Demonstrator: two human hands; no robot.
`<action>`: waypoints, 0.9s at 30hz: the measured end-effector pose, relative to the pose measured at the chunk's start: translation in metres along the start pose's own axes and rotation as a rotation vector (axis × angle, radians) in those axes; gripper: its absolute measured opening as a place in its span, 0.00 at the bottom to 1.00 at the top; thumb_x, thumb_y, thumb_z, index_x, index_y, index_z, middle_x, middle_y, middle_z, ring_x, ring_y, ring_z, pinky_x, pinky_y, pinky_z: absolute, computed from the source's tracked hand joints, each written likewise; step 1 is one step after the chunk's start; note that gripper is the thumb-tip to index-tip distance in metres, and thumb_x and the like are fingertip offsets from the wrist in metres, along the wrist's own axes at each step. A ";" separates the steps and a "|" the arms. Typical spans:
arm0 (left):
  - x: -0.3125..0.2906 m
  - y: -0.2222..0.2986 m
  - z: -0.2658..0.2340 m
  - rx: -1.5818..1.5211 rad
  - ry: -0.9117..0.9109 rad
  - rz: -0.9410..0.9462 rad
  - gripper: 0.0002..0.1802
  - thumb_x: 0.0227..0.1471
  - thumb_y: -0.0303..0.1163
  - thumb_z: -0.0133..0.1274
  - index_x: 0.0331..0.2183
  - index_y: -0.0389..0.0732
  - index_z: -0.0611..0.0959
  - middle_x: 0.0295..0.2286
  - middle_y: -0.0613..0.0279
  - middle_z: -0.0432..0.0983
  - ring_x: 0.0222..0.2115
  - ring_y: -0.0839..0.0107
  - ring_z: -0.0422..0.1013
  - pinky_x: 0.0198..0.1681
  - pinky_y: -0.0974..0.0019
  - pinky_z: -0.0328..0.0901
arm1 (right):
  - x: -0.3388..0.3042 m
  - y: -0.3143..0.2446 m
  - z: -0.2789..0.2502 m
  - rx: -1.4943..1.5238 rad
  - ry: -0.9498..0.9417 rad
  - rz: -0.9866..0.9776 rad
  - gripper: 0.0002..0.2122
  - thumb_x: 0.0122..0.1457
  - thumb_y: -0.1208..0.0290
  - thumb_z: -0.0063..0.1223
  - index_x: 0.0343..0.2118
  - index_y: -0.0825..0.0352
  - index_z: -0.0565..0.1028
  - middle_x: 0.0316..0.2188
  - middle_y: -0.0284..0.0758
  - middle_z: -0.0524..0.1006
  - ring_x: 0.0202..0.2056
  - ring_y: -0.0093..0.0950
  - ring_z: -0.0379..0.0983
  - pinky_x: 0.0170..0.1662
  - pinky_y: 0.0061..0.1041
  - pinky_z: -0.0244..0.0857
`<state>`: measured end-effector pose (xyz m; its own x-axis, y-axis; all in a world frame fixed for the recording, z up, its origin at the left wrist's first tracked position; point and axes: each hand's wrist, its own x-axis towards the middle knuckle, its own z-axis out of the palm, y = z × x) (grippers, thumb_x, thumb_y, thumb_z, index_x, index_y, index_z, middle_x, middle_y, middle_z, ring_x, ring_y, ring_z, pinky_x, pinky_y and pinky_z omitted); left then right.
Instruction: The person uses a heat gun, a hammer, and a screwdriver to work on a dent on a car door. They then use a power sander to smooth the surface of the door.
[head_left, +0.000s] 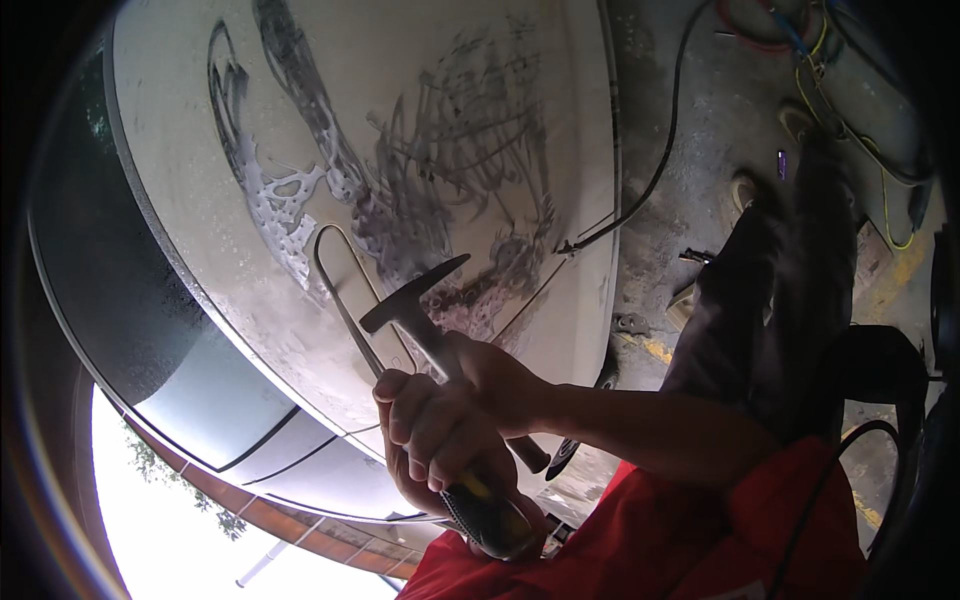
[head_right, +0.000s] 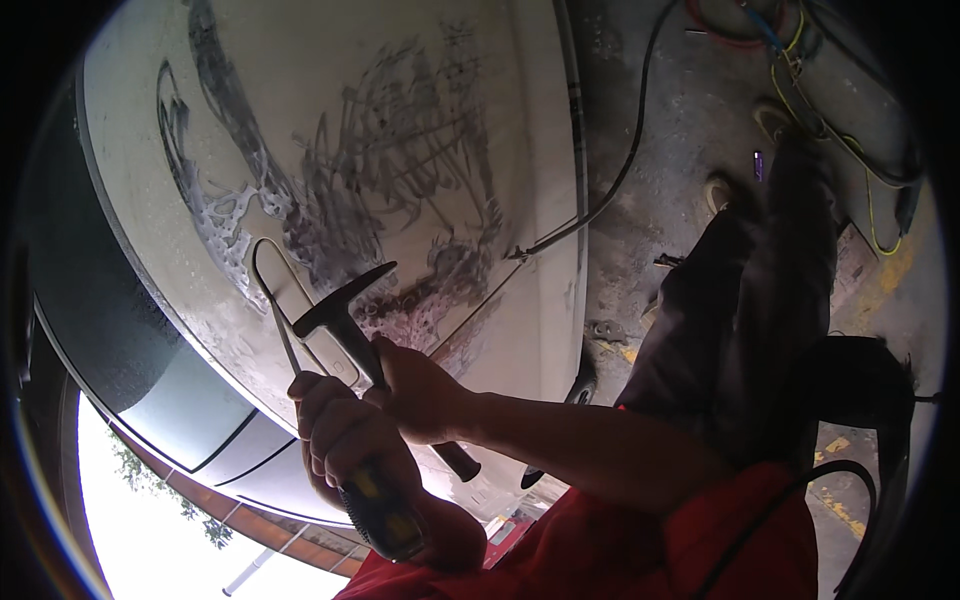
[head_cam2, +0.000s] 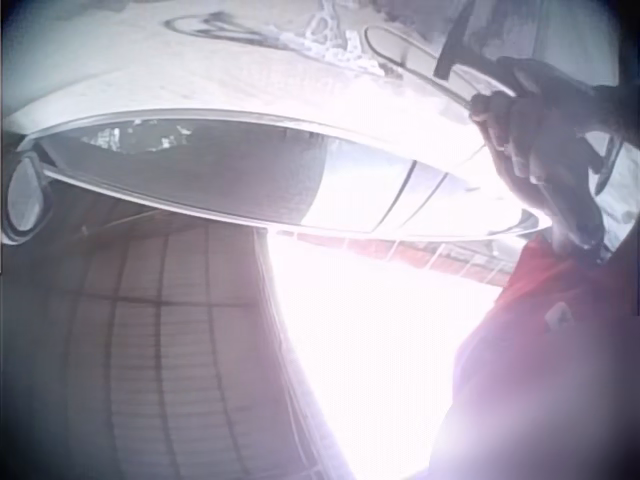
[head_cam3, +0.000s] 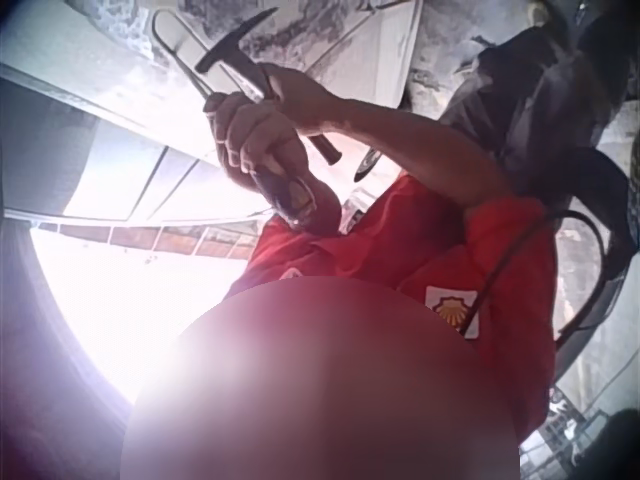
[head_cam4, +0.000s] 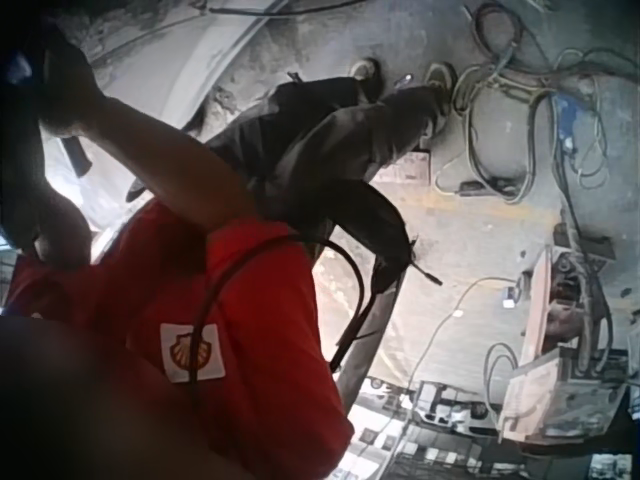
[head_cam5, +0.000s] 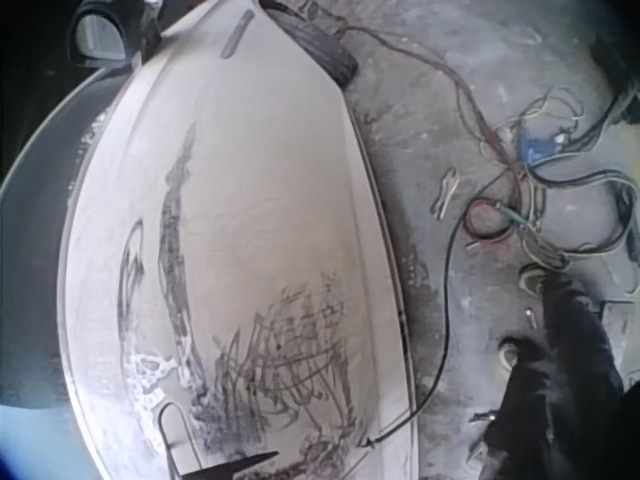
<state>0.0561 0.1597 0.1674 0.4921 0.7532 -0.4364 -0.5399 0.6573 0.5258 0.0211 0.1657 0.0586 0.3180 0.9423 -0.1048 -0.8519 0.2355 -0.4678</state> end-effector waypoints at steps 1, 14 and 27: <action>0.000 -0.002 0.000 -0.002 0.008 0.018 0.10 0.68 0.28 0.38 0.45 0.32 0.69 0.27 0.63 0.65 0.20 0.76 0.67 0.19 0.73 0.69 | -0.003 0.004 0.000 0.006 -0.010 0.014 0.16 0.58 0.70 0.52 0.45 0.74 0.66 0.34 0.52 0.76 0.38 0.48 0.75 0.44 0.41 0.68; -0.005 0.001 0.008 -0.087 0.047 0.034 0.09 0.64 0.25 0.44 0.46 0.33 0.69 0.27 0.62 0.66 0.20 0.76 0.68 0.17 0.74 0.67 | -0.012 -0.010 -0.003 -0.045 0.025 0.167 0.16 0.56 0.72 0.52 0.44 0.77 0.67 0.29 0.54 0.77 0.34 0.51 0.77 0.41 0.43 0.69; 0.006 0.003 0.002 0.025 -0.026 -0.018 0.11 0.69 0.29 0.38 0.46 0.31 0.68 0.28 0.61 0.65 0.20 0.75 0.68 0.19 0.73 0.70 | 0.005 -0.010 -0.004 -0.019 0.157 0.047 0.17 0.55 0.70 0.53 0.43 0.75 0.66 0.33 0.53 0.75 0.37 0.48 0.74 0.44 0.42 0.67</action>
<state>0.0588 0.1659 0.1672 0.5192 0.7404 -0.4269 -0.5139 0.6696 0.5363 0.0329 0.1672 0.0593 0.3405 0.9030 -0.2621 -0.8596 0.1860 -0.4759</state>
